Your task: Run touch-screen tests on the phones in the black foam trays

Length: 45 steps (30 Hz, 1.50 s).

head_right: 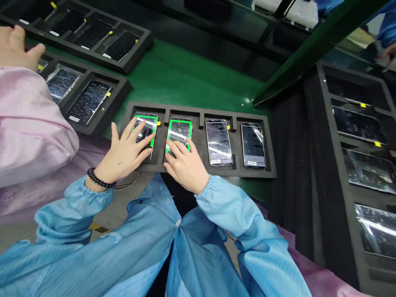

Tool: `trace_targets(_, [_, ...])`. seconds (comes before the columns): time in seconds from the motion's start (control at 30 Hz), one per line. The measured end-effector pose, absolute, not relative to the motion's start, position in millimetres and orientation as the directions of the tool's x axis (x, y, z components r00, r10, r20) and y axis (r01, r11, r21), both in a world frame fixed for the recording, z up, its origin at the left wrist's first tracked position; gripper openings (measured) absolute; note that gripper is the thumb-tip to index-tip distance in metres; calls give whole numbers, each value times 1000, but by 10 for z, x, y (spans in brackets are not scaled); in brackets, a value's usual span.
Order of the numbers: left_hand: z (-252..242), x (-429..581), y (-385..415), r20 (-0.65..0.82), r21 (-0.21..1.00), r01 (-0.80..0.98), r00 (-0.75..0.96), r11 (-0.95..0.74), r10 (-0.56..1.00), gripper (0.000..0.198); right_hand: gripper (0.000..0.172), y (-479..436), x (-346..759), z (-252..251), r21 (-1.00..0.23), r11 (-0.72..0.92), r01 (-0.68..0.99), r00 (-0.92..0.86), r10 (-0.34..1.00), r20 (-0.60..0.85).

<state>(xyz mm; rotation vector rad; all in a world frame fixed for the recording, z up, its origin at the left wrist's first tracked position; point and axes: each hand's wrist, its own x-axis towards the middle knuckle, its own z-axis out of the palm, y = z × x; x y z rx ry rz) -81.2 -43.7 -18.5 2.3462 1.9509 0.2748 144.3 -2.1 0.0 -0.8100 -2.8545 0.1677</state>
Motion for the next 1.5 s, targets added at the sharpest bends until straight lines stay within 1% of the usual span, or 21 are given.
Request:
trace_targets(0.17, [-148, -761, -688, 84, 146, 961, 225, -235, 971, 53, 33, -28, 1454, 0, -129, 854, 504, -844, 519, 137])
trace_targets(0.3, [-109, -754, -930, 63, 150, 953, 258, -264, 964, 51, 30, -55, 1450, 26, -141, 860, 490, -853, 506, 127])
trace_targets(0.53, [-53, -891, -1040, -12, 299, 917, 280, -264, 960, 48, 35, -67, 1453, 83, -265, 847, 461, -864, 497, 84])
trace_targets(0.7, [-30, -907, -969, -34, 348, 901, 288, -259, 957, 51, 36, -5, 1443, 77, -360, 823, 440, -869, 491, 59])
trace_targets(0.8, [-18, -942, -950, -4, 374, 884, 303, -280, 953, 50, 36, 51, 1494, 87, -399, 815, 421, -872, 484, 67])
trace_targets(0.9, [-8, -1038, -966, 69, 388, 870, 303, -305, 951, 49, 37, 102, 1597, 114, -381, 822, 423, -855, 501, 133])
trace_targets(0.97, [-20, -1112, -982, 110, 373, 872, 299, -318, 948, 46, 38, 120, 1658, 117, -363, 835, 414, -850, 497, 175])
trace_targets(1.03, [-55, -1165, -989, 128, 349, 871, 320, -344, 939, 44, 38, 122, 1685, 92, -347, 858, 379, -869, 459, 186])
trace_targets(1.13, [-137, -1191, -970, 119, 320, 859, 382, -399, 917, 43, 35, 116, 1649, 22, -331, 882, 334, -902, 402, 161])
trace_targets(1.3, [-217, -1177, -900, 96, 235, 857, 450, -459, 888, 43, 36, 160, 1553, -50, -346, 885, 310, -924, 366, 107])
trace_targets(1.37, [-202, -1187, -886, 93, 204, 862, 455, -464, 886, 41, 36, 196, 1568, -49, -346, 889, 300, -930, 353, 102])
trace_targets(1.5, [-124, -1273, -915, 123, 191, 879, 420, -436, 899, 35, 35, 274, 1732, -13, -356, 886, 297, -930, 352, 101])
